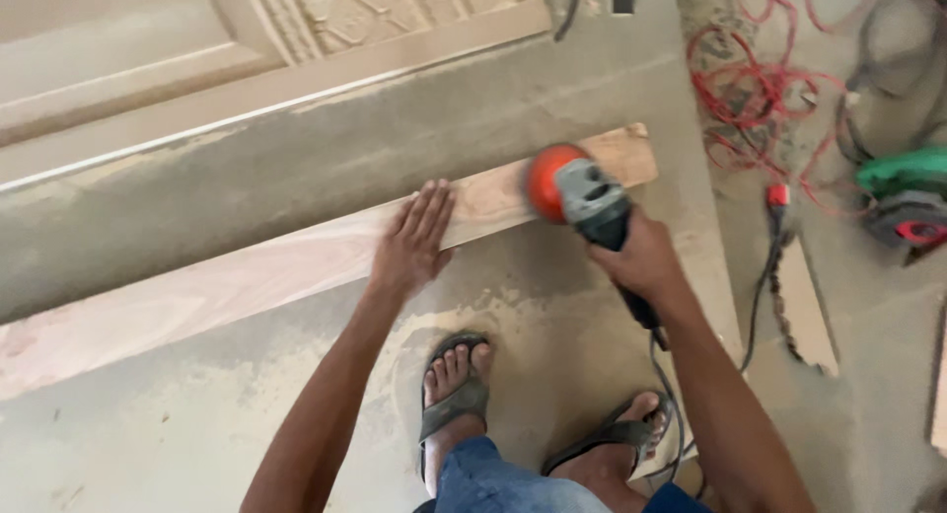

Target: The person uses an angle grinder with a sanding disc to smooth a long wooden plank on the floor. They move the tool along the plank's length, flip it to sand the other side, and then use a square and pencil to mark a line on the plank.

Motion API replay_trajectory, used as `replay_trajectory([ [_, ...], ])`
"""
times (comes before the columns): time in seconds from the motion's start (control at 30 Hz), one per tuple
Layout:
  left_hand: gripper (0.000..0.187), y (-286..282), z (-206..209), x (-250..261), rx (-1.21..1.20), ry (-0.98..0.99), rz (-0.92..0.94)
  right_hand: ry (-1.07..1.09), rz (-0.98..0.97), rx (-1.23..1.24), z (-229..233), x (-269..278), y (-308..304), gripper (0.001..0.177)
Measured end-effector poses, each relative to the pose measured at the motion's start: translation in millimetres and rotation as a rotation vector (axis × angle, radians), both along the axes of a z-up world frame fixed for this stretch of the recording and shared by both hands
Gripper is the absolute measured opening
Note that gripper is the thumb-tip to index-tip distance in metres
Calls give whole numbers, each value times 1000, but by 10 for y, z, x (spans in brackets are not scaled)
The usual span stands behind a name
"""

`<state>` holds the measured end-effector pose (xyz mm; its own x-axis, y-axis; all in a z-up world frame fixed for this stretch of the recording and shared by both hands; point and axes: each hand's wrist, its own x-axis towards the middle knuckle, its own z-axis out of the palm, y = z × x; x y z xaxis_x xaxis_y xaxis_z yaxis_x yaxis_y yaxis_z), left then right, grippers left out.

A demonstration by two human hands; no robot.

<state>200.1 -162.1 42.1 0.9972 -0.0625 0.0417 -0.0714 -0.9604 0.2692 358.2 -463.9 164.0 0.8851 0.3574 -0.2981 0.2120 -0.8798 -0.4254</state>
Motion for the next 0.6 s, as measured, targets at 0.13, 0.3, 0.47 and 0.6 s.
replay_trajectory([
  [0.13,90,5,73,12,23,24,-3,99,-23,-108,-54,-43,57,63],
  [0.3,87,25,128,7,-2,-1,-3,-30,-107,-23,-123,244,-184,65],
  [0.47,88,11,124,30,39,55,-10,-49,-259,-94,-129,534,-559,68],
  [0.6,87,12,101,8,9,42,-1,-52,-253,-85,-127,565,-684,63],
])
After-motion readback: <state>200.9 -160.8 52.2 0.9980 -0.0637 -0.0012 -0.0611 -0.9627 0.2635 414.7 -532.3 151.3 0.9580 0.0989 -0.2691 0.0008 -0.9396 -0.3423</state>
